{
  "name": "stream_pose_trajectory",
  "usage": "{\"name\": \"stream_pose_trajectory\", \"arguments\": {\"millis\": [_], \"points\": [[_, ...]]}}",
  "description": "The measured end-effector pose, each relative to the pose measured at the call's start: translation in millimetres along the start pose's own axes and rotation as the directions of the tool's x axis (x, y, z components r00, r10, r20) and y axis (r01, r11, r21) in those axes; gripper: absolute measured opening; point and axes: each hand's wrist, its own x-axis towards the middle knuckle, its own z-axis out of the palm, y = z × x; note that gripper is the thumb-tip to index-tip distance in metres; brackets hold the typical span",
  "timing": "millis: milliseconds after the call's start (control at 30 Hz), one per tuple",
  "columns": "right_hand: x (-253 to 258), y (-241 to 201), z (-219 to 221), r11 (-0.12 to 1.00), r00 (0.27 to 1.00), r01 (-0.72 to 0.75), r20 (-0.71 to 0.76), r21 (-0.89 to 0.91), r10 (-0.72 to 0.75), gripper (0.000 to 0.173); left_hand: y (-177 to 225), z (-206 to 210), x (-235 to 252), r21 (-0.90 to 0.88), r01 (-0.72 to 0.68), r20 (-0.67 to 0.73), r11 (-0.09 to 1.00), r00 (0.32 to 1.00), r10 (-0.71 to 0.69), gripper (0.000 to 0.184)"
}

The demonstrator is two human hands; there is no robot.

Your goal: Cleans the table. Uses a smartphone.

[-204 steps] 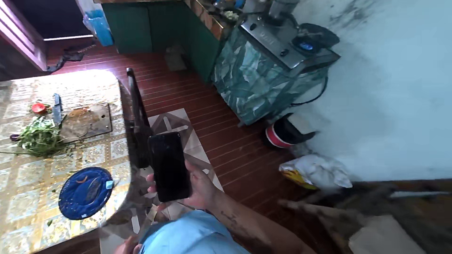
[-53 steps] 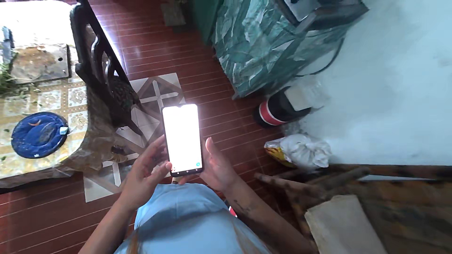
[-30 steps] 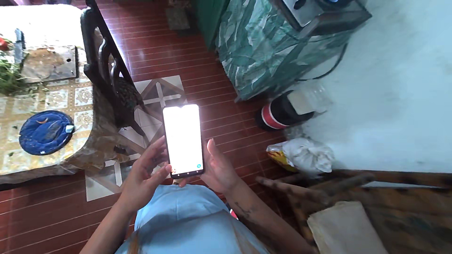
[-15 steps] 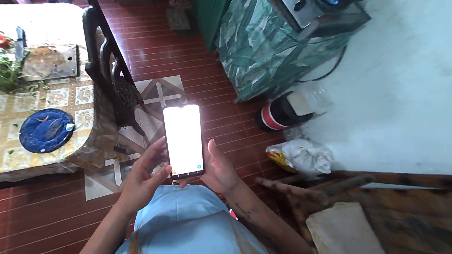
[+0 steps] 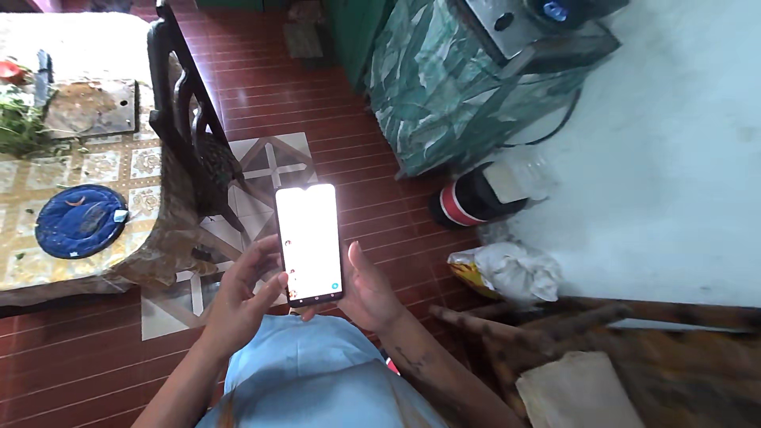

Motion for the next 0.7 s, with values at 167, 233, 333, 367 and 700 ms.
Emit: {"name": "stream_pose_trajectory", "arguments": {"millis": [167, 233, 333, 367, 700], "points": [[-1, 2, -1, 1.0, 1.0, 0.004, -0.001, 0.01, -0.004, 0.066, 10, 1, 9, 0.045, 0.014, -0.044, 0.999, 0.999, -0.012, 0.027], [0, 1, -1, 1.0, 1.0, 0.02, 0.002, 0.009, -0.02, 0.065, 9, 0, 9, 0.028, 0.01, -0.023, 1.0, 1.0, -0.009, 0.031], [1, -2, -2, 0.999, 0.999, 0.04, 0.01, 0.012, -0.04, 0.069, 2, -4, 7, -0.003, -0.008, 0.083, 1.0, 0.997, 0.008, 0.049], [1, -4, -2, 0.999, 0.999, 0.039, 0.008, 0.015, -0.039, 0.069, 1, -4, 6, -0.008, -0.006, 0.116, 1.0, 0.993, 0.007, 0.057], [2, -4, 2, 0.999, 0.997, 0.011, -0.07, -0.051, -0.014, 0.065, -11, 13, 4, 0.035, -0.031, 0.038, 0.999, 0.999, 0.03, 0.08]]}}
